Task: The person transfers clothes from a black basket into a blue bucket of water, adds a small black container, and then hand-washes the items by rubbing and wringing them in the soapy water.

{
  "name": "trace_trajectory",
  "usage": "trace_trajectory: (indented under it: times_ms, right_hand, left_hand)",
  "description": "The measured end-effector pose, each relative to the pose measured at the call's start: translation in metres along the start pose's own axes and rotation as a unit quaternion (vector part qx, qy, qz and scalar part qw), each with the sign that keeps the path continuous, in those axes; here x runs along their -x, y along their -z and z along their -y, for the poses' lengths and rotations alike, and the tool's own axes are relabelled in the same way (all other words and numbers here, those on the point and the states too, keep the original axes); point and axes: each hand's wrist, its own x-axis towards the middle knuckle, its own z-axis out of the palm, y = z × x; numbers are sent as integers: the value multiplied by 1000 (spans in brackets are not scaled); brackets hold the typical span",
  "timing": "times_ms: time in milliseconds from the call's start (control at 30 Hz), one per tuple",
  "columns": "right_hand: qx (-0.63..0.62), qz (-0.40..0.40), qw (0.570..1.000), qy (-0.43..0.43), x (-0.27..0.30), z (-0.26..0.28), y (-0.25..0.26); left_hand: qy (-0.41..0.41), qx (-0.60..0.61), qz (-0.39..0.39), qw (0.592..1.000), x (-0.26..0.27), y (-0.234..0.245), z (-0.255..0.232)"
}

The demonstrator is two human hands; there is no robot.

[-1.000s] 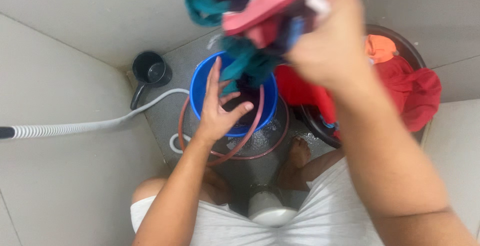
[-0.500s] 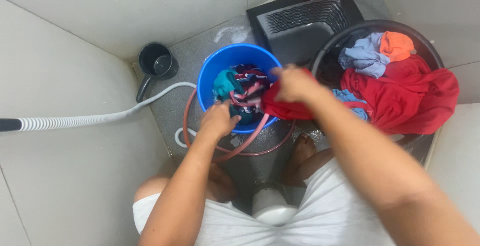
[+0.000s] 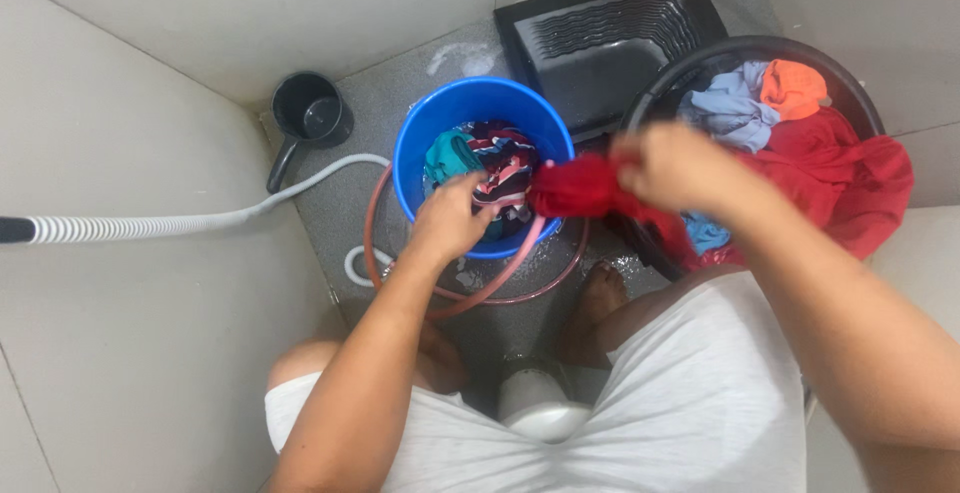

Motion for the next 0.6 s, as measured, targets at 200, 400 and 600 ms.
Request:
trace_trajectory:
  times_ms: [200, 400, 600]
  right_hand:
    - [-254, -97, 962, 7, -43, 82, 34]
    - [-109, -85, 990, -4, -61, 15, -20]
    - [95, 132, 968, -192, 11, -133, -75]
  left_hand:
    - [-134, 469, -87, 868, -34, -22, 14]
    - [-11, -16, -85, 996, -25, -24, 35]
    - [30, -161, 143, 976, -3, -46, 26]
